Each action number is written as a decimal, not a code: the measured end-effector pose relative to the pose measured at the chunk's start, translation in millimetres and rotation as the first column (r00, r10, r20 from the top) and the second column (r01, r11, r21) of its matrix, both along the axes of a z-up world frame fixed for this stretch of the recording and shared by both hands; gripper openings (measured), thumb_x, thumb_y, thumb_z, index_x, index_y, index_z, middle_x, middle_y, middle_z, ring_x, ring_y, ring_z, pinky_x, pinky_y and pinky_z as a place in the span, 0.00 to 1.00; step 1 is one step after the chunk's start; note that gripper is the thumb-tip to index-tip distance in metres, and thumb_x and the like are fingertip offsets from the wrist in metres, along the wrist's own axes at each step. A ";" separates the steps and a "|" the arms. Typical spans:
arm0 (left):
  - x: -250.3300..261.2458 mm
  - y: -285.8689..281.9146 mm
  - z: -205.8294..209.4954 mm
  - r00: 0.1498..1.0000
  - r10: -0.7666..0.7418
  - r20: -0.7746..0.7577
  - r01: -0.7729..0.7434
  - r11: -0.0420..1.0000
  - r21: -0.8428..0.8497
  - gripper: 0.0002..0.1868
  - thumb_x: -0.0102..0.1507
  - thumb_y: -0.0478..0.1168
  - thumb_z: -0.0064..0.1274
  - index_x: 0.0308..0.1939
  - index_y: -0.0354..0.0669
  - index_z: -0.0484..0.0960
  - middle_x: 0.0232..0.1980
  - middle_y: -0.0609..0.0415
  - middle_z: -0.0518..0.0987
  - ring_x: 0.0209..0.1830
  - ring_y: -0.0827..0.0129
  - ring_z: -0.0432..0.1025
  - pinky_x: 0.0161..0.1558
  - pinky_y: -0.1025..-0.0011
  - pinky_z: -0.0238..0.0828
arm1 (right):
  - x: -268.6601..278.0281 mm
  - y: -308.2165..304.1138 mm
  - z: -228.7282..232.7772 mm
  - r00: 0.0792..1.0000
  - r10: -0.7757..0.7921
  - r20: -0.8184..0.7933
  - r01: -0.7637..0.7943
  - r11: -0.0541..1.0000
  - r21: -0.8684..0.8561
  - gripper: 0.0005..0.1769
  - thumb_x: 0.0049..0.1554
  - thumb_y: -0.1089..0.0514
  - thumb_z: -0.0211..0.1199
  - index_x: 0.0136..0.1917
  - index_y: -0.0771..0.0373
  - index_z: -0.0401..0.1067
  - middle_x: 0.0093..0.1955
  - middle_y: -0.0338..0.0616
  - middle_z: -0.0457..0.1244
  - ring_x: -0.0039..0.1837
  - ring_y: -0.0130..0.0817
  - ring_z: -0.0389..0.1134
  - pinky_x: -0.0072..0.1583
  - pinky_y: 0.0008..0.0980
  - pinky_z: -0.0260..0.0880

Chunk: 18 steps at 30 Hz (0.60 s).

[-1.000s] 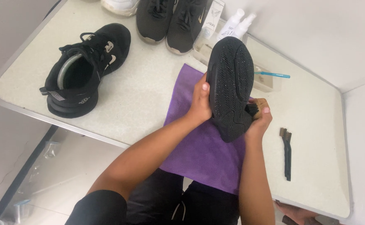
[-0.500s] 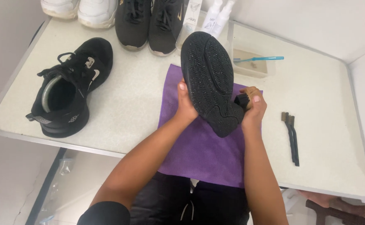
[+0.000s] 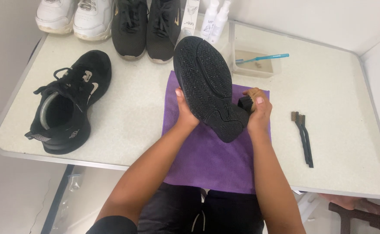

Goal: Brushing the sole of a black shoe with a wooden brush on a service counter

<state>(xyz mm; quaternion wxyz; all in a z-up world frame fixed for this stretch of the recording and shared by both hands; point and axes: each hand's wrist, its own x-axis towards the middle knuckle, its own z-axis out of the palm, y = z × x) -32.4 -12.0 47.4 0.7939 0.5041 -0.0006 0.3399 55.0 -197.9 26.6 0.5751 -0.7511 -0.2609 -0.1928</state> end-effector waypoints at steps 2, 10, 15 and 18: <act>-1.9 -1.9 3.2 1.000 -0.009 -0.012 0.008 1.000 -0.012 0.32 0.76 0.58 0.09 0.48 0.52 0.73 0.49 0.50 0.74 0.50 0.62 0.65 0.60 0.67 0.60 | -0.5 -0.7 0.1 1.000 -0.009 -0.015 0.009 1.000 -0.007 0.27 0.65 0.48 0.37 0.46 0.66 0.74 0.42 0.54 0.64 0.50 0.46 0.67 0.58 0.41 0.64; 8.6 -1.7 -18.5 0.996 -0.077 -0.050 0.072 0.994 -0.085 0.37 0.75 0.62 0.07 0.54 0.53 0.76 0.54 0.52 0.75 0.53 0.64 0.66 0.67 0.67 0.59 | -0.7 0.6 2.0 1.000 0.003 -0.014 -0.003 1.000 -0.011 0.27 0.64 0.47 0.37 0.47 0.66 0.73 0.42 0.55 0.64 0.51 0.47 0.66 0.59 0.44 0.63; 0.3 0.7 0.0 0.996 0.008 -0.090 -0.005 1.000 0.030 0.34 0.76 0.56 0.07 0.50 0.50 0.75 0.52 0.44 0.76 0.53 0.62 0.66 0.63 0.65 0.60 | 3.4 -1.7 -4.1 0.999 0.028 0.022 -0.029 0.999 0.039 0.26 0.66 0.47 0.39 0.40 0.65 0.71 0.39 0.52 0.63 0.49 0.48 0.67 0.58 0.43 0.65; 3.1 1.6 -8.5 0.996 -0.032 -0.085 0.029 0.999 -0.037 0.35 0.76 0.59 0.07 0.49 0.54 0.76 0.51 0.50 0.77 0.51 0.66 0.66 0.62 0.69 0.62 | 4.6 -2.7 -5.6 0.999 0.032 0.023 -0.033 0.999 0.039 0.26 0.66 0.47 0.39 0.39 0.65 0.70 0.38 0.52 0.62 0.49 0.47 0.67 0.58 0.43 0.65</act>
